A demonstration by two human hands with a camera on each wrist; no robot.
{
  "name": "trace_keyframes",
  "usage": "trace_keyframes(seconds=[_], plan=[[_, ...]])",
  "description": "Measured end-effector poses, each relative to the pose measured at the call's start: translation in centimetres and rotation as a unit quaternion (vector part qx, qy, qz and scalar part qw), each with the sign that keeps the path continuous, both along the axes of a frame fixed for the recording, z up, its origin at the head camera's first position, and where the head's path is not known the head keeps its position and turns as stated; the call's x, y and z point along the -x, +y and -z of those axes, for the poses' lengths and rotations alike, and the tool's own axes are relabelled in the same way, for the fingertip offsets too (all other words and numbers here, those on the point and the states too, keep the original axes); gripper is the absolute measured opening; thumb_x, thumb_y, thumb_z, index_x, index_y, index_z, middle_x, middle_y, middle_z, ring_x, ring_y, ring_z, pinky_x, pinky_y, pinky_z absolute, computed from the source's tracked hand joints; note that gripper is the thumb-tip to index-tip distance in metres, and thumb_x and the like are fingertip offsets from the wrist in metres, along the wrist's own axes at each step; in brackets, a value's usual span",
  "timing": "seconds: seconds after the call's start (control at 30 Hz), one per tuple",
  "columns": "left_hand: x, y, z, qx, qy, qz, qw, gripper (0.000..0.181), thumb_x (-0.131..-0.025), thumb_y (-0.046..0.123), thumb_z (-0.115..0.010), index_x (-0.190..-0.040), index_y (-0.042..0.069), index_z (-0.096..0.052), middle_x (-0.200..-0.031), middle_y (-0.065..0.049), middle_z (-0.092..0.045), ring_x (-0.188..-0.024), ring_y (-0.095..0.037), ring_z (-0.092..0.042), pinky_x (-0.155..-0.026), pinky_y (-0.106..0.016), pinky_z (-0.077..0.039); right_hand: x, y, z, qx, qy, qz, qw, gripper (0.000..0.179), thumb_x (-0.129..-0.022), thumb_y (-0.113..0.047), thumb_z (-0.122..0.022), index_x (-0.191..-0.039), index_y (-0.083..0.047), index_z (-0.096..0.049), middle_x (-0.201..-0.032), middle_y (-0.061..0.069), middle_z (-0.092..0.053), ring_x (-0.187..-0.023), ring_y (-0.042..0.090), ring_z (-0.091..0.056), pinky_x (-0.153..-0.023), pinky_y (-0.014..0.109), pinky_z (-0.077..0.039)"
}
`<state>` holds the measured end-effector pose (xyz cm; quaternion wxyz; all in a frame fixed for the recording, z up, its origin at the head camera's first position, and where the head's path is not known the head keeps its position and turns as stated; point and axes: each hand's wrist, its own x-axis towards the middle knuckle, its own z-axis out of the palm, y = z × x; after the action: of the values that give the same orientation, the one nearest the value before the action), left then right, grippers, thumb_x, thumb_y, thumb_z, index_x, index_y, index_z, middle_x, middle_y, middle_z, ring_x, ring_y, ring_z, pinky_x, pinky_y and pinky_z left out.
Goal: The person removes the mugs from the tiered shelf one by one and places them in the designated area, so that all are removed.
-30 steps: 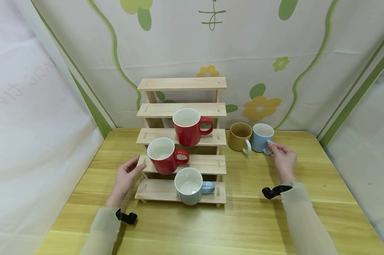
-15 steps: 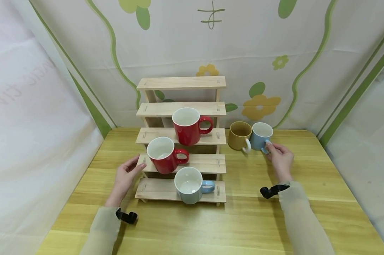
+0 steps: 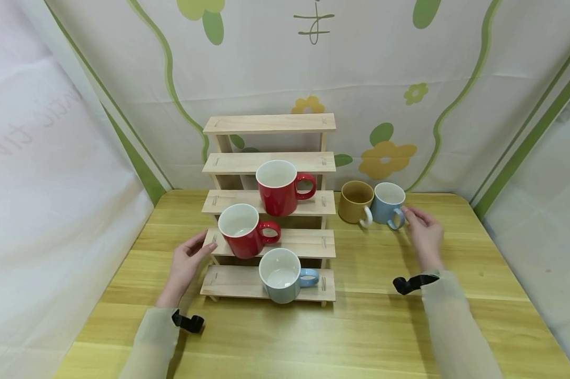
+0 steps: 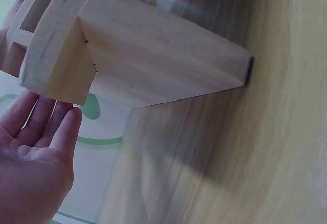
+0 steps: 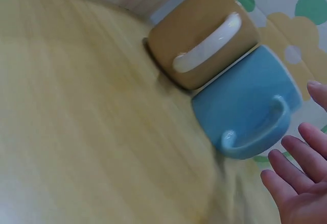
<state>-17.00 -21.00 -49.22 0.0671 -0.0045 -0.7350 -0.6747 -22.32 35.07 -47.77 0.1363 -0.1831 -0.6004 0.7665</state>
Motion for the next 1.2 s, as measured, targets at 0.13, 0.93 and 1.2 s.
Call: trace_keyframes(seconds=[0.13,0.93,1.2], plan=[[-0.1,0.0,-0.1,0.001,-0.002,0.0,1.0,0.048,-0.092,0.01,-0.078,-0.135,-0.003,-0.062,-0.133,-0.017,-0.062,-0.117,-0.019,-0.059,-0.098,-0.024,-0.05,-0.1,0.2,-1.5,-0.005,0.035,-0.005,0.9994,0.022,-0.09,-0.016,-0.081,-0.111,-0.009,-0.074,-0.096,-0.006,-0.075,-0.09,0.003,-0.069,-0.079,0.014,-0.054],[0.0,0.0,-0.4,-0.003,-0.032,0.007,0.9995,0.049,-0.094,0.006,-0.074,-0.139,-0.005,-0.057,-0.139,-0.02,-0.058,-0.118,-0.014,-0.057,-0.099,-0.022,-0.049,-0.6,-4.1,-9.0,-0.053,0.132,-0.104,0.9843,0.045,-0.09,-0.014,-0.08,-0.129,0.004,-0.066,-0.12,0.007,-0.072,-0.107,0.012,-0.068,-0.095,0.026,-0.051],[-0.1,-0.1,-0.5,0.012,-0.018,0.011,0.9997,0.051,-0.093,0.015,-0.078,-0.138,0.0,-0.06,-0.137,-0.016,-0.061,-0.122,-0.023,-0.056,-0.099,-0.023,-0.05,-1.1,-6.7,-9.6,-0.102,0.137,-0.148,0.9741,0.047,-0.093,-0.017,-0.077,-0.132,0.006,-0.063,-0.119,0.002,-0.073,-0.107,0.01,-0.068,-0.093,0.022,-0.052]])
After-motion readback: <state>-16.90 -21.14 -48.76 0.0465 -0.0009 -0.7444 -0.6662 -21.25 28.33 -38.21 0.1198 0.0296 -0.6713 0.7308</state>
